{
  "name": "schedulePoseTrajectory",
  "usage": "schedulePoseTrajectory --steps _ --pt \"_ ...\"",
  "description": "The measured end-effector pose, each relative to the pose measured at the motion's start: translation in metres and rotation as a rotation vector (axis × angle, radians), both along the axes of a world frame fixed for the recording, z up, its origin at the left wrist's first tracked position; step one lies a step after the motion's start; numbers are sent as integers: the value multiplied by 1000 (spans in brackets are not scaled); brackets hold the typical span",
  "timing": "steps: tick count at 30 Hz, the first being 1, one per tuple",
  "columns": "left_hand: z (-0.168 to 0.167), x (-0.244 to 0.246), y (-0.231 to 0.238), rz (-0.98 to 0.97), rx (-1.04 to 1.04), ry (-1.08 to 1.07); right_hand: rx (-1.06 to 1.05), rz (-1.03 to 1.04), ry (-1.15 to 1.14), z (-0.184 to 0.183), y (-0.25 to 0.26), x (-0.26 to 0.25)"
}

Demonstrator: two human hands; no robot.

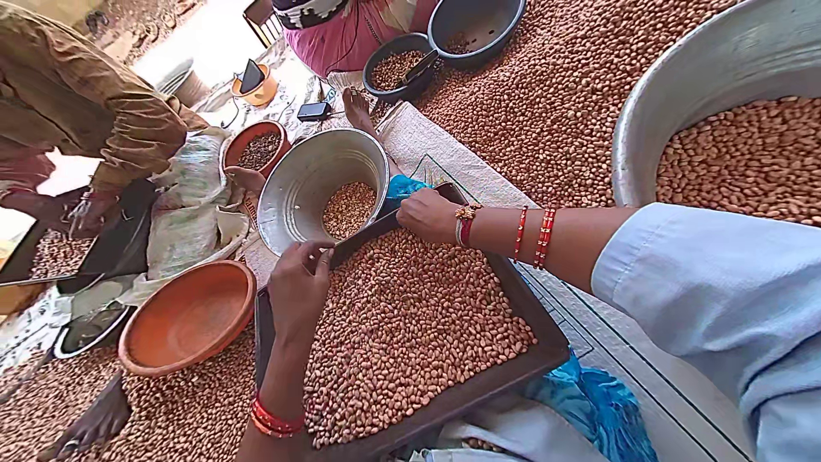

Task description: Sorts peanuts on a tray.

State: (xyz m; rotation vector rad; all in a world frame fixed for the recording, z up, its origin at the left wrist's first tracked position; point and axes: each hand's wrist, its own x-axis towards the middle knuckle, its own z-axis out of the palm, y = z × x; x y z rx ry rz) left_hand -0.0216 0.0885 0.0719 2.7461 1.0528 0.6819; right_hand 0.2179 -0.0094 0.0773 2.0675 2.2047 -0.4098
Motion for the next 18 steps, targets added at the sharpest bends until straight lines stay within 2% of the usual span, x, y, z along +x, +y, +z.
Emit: schedulePoseTrajectory --steps 4,7,11,13,16,18 --pt "-21 -2 -19 -19 -154 275 -13 -11 8 -2 2 -1" --pt "-31 2 -23 12 -206 390 -37 -12 14 -3 0 -2" --pt "-16 6 -18 48 -280 493 -88 4 3 8 4 0" --pt "-8 3 -8 57 -241 369 103 1 93 13 7 6" --pt "-6 1 5 18 -10 77 496 -71 281 27 13 15" --pt "-6 11 2 -53 -5 63 480 -126 305 40 12 22"
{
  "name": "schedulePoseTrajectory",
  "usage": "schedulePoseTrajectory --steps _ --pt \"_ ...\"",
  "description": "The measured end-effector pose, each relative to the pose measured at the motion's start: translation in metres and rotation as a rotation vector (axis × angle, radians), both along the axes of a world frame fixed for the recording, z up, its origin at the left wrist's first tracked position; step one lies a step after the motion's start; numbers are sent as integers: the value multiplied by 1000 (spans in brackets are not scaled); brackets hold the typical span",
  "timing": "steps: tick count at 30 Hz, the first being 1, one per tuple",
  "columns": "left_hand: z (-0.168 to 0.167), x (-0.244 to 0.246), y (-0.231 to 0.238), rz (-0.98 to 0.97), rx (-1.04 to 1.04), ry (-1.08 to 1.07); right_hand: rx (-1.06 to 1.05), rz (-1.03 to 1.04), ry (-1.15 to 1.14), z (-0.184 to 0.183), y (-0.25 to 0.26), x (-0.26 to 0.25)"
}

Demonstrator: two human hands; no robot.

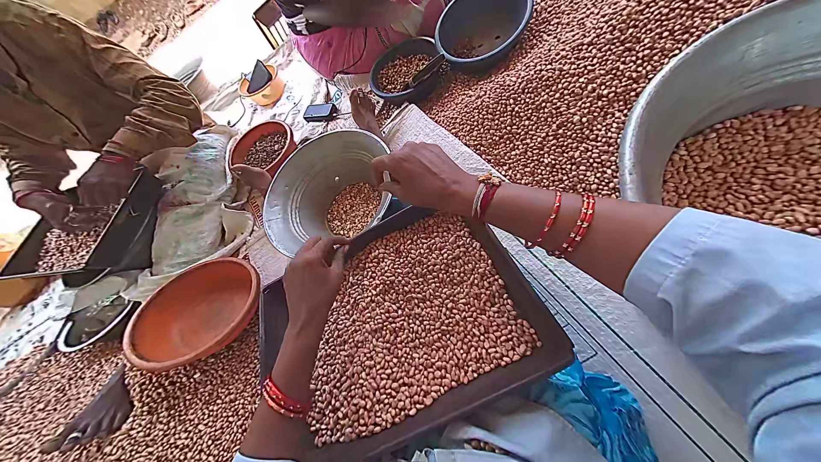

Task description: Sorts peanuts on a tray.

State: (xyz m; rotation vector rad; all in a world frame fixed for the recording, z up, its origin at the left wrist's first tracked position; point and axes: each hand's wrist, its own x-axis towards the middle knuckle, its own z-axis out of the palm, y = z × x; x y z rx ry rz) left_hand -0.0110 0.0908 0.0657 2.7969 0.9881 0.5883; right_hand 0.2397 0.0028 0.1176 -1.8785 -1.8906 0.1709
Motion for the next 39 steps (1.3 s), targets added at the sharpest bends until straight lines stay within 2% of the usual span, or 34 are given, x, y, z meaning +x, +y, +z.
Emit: schedulePoseTrajectory --steps 2,6,11,19,24,25,28,30,33,36,39 --pt "-9 12 -8 -65 -49 93 -140 3 -58 1 -2 6" --pt "-38 28 -13 -141 89 168 -382 17 -191 -8 -5 7" --pt "-45 30 -15 -167 169 205 -516 36 -289 -17 -8 -4" --pt "-48 27 -17 -186 117 206 -490 107 -339 -38 -10 -16" --pt "-30 25 -14 -154 -77 263 -531 140 -305 -37 -8 -14" --pt "-25 23 -11 -137 -106 227 -467 137 -274 -33 -6 -11" --pt "-8 10 -7 -111 -125 74 -93 48 -99 -15 2 -3" --pt "5 2 -23 -177 -177 105 26 -5 -17 1 3 2" --pt "14 -5 -76 -472 -401 314 -74 -10 20 3 0 9" --pt "4 -2 -136 -797 -646 513 -168 39 -14 -8 0 5" --pt "-16 13 -161 -790 -675 618 -228 55 -46 -13 2 -3"
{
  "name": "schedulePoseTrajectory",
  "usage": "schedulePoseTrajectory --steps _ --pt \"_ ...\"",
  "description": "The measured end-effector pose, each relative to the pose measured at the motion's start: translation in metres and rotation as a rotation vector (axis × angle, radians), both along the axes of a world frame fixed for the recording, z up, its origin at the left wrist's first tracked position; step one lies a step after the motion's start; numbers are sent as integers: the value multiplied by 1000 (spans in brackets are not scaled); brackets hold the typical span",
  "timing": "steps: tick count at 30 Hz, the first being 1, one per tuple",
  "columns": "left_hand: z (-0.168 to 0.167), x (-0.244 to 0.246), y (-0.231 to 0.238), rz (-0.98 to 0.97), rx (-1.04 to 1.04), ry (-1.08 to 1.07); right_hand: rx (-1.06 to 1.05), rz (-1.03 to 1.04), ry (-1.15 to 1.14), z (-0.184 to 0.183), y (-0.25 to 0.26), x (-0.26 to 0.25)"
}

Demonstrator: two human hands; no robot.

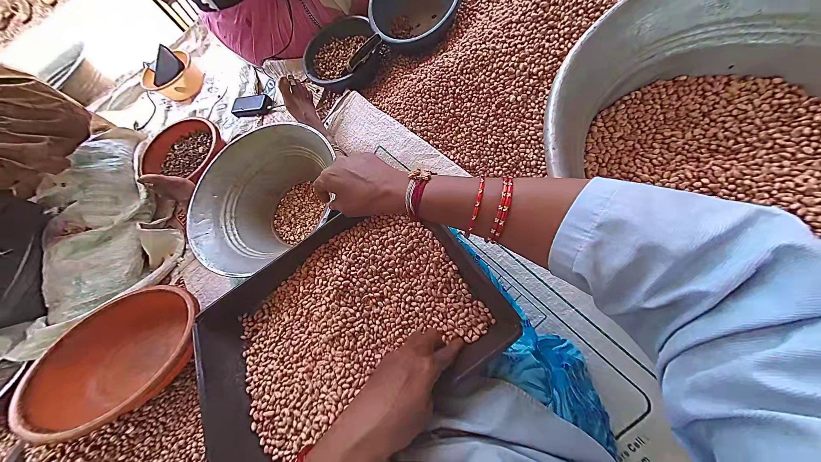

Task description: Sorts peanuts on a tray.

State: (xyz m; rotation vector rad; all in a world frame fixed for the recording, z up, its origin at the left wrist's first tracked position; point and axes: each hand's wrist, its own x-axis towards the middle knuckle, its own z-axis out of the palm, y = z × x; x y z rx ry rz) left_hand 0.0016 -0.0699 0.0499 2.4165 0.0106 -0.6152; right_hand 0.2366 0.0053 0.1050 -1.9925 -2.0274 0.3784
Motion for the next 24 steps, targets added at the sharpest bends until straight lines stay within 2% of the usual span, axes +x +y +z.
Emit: schedulePoseTrajectory --steps 4,6,8,10,13,19,21,24 --pt "-5 23 37 303 211 -24 -11 27 9 3 -6 1" --pt "-4 21 54 430 369 -143 -15 28 22 6 -8 4" --pt "-7 12 62 475 412 -336 -23 25 15 9 -7 6" --pt "-12 5 56 425 370 -473 -36 22 7 11 -6 7" --pt "-24 3 33 303 281 -557 -47 29 1 12 -5 7" --pt "-47 19 11 144 342 -563 -76 33 -1 11 -9 5" --pt "-48 19 14 185 265 -548 -85 32 -4 13 -8 6" --pt "-40 17 25 389 -38 -421 -84 35 -5 16 -10 7"
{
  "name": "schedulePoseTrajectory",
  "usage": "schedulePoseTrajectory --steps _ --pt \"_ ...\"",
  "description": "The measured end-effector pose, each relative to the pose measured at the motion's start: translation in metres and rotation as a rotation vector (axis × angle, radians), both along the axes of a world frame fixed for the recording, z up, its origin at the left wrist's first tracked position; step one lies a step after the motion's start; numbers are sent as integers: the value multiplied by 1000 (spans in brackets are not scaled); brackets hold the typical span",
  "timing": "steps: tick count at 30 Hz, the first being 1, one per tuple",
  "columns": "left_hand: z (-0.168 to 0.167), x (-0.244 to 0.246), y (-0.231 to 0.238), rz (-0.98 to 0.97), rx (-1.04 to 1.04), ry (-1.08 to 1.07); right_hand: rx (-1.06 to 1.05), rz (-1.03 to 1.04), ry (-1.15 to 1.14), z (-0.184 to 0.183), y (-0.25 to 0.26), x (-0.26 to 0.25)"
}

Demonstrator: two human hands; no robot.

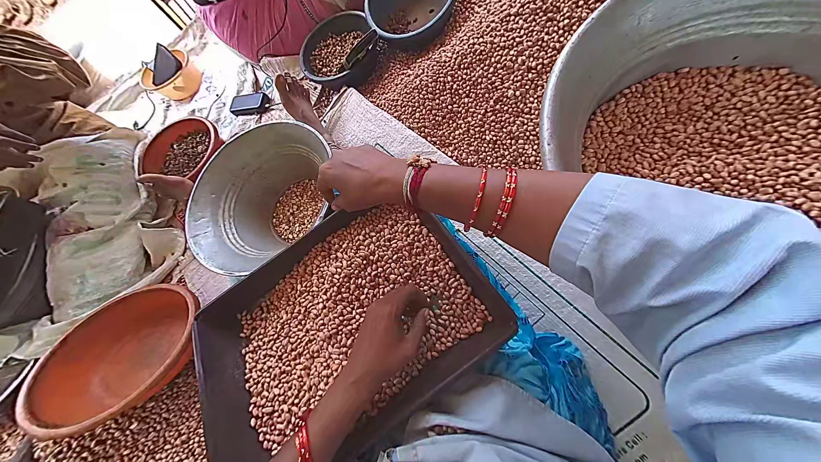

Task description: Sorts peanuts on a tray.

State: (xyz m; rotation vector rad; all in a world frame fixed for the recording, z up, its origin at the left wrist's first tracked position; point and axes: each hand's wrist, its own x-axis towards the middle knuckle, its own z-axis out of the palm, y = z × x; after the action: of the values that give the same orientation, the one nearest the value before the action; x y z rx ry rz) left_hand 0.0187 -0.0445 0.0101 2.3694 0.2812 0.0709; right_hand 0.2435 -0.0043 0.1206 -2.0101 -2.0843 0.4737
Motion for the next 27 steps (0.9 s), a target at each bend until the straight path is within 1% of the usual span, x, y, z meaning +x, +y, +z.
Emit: schedulePoseTrajectory --steps 1,2,3,6,8,13,16,18,19,20,22,23,24,25,26,27 --pt "3 0 2 28 -93 26 1 1 0 1 0 1" --pt "5 1 2 25 -135 41 -1 2 3 2 0 1" --pt "5 1 0 -3 -126 43 0 3 9 2 0 2" --pt "5 3 -18 -141 69 66 -6 12 14 2 1 2" --pt "-1 5 -26 -206 193 49 -17 16 4 2 1 2" --pt "-7 6 -34 -287 357 -41 -42 27 -28 0 0 1" --pt "-8 6 -34 -314 374 -52 -45 37 -42 -1 2 1" --pt "-9 7 -31 -320 326 -46 -53 41 -41 -2 2 2" --pt "-8 8 -29 -298 253 -33 -56 41 -41 -2 2 1" --pt "-6 9 -24 -251 124 -16 -58 41 -42 -2 2 1" --pt "-6 9 -10 -132 -211 -13 -58 46 -43 -1 1 1" --pt "-4 8 -2 -105 -323 -5 -55 50 -44 -1 0 1" --pt "-3 8 1 -91 -385 2 -59 51 -45 -1 -1 1" --pt "-1 8 0 -84 -391 9 -64 51 -46 -2 -1 1" --pt "1 9 -3 -81 -343 16 -70 51 -45 -2 0 1" --pt "1 9 -9 -87 -251 15 -75 56 -43 -2 1 1"
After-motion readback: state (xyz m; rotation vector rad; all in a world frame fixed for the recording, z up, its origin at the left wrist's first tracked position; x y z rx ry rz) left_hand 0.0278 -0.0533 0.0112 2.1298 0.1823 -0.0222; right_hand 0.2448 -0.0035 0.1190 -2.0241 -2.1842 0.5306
